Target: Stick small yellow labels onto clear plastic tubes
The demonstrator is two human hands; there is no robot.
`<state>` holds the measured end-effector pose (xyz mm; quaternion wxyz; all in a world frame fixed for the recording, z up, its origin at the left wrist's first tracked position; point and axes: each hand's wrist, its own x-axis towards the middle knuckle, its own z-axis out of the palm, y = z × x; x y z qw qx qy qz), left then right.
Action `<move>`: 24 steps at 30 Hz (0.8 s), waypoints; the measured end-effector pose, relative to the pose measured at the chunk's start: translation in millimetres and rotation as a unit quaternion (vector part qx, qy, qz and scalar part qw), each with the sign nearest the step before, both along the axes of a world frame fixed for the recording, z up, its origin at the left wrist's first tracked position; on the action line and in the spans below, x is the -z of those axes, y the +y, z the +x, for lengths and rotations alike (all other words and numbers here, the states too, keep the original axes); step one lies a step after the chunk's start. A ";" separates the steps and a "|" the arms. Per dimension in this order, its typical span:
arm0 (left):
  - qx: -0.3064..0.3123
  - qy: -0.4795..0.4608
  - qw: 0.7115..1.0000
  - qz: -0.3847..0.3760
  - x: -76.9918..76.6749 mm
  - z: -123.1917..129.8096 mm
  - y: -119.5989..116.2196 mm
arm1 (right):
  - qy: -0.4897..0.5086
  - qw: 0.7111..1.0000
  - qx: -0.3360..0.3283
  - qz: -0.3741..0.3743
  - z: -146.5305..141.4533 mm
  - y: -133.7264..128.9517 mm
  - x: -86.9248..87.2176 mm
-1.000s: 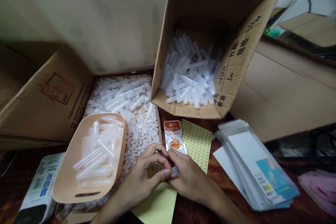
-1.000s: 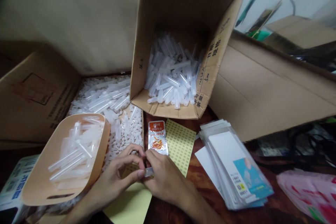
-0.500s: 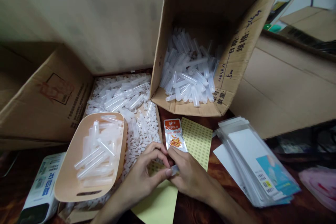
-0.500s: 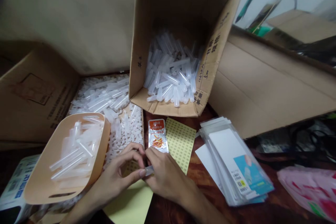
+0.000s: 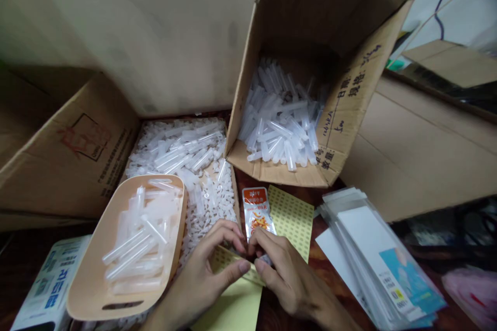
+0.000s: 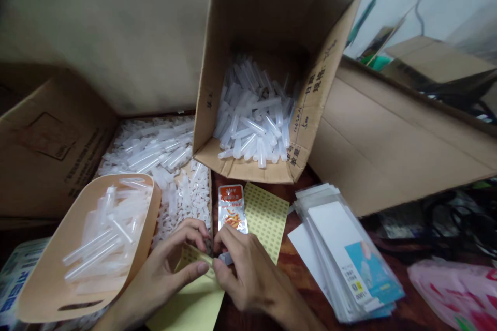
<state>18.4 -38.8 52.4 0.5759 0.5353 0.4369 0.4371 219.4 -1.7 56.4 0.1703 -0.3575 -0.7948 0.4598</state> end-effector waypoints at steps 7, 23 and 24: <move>-0.046 0.053 0.996 0.049 -5.0 -1.7 1.3 | 0.017 0.999 0.024 -0.030 4.8 3.2 0.1; -0.047 0.204 0.939 0.273 -3.3 7.0 -6.1 | -0.007 1.000 0.018 0.005 -11.0 -5.2 6.3; -0.049 0.215 0.932 0.287 -3.3 7.1 -6.1 | -0.009 1.000 0.018 0.009 -11.1 -5.2 6.2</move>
